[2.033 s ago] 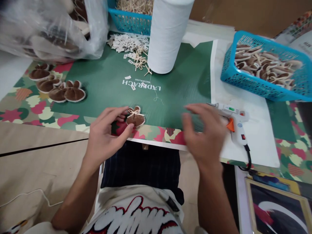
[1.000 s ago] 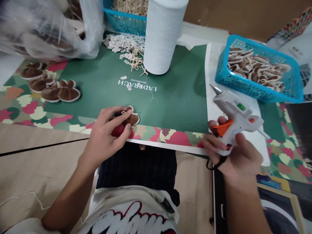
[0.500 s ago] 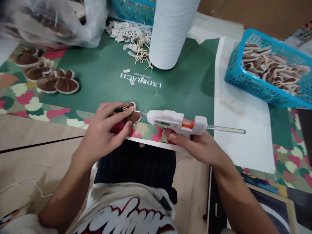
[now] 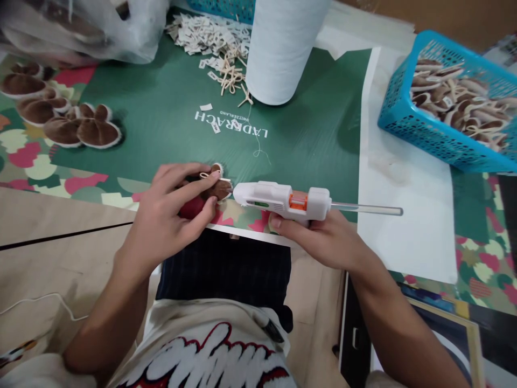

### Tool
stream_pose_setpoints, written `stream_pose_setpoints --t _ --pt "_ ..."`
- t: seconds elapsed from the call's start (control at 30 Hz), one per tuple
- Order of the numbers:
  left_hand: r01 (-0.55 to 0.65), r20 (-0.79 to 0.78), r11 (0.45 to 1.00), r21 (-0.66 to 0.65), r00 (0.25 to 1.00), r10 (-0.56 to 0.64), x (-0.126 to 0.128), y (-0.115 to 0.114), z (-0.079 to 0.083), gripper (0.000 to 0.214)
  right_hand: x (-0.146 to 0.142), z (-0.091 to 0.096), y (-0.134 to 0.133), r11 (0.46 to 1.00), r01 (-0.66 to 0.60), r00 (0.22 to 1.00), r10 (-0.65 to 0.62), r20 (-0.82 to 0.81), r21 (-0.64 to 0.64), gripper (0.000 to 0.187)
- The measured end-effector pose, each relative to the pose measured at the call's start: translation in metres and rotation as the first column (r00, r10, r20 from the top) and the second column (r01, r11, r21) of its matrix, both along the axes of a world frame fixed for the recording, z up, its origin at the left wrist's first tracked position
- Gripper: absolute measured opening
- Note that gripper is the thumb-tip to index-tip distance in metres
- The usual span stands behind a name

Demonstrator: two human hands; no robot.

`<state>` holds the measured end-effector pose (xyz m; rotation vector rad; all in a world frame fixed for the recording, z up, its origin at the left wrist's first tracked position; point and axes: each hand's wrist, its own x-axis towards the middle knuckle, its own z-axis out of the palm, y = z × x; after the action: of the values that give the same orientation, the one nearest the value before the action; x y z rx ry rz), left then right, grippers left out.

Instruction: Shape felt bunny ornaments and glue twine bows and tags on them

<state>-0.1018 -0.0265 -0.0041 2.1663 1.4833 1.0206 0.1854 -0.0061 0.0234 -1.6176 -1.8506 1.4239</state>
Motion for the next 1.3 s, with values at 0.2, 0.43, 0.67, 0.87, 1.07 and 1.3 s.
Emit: stream_pose_setpoints --t 0.2,0.43,0.67,0.87,1.07,1.3 --pt "0.007 0.011 1.000 0.003 1.000 -0.007 -0.0001 0.0002 -0.0011 0.036 -0.0006 0.0017 -0.0015 0.996 0.051 0.999 -0.052 -0.006 -0.077 0.040" --pt "0.002 -0.025 0.999 0.043 1.000 0.000 -0.0002 -0.0005 -0.0016 0.034 -0.0038 0.0069 -0.0020 0.980 0.081 0.993 -0.094 -0.067 -0.185 0.036" --pt "0.003 -0.017 0.999 0.040 1.000 -0.002 0.0005 -0.0003 -0.0018 0.035 -0.0023 0.0070 -0.0023 0.980 0.092 0.992 -0.106 -0.073 -0.174 0.031" --pt "0.000 -0.010 0.998 0.066 1.000 0.000 0.0016 -0.0006 -0.0030 0.034 -0.0033 0.0077 -0.0023 0.985 0.085 0.992 -0.098 -0.080 -0.153 0.032" --pt "-0.004 -0.018 0.998 0.066 1.000 0.006 0.0017 -0.0007 -0.0026 0.034 -0.0025 0.0061 -0.0032 0.983 0.123 0.988 -0.134 -0.074 -0.139 0.030" --pt "-0.007 -0.011 0.999 0.038 1.000 0.007 0.0019 -0.0001 -0.0034 0.035 -0.0017 0.0069 -0.0036 0.977 0.156 0.982 -0.169 -0.081 -0.147 0.031"
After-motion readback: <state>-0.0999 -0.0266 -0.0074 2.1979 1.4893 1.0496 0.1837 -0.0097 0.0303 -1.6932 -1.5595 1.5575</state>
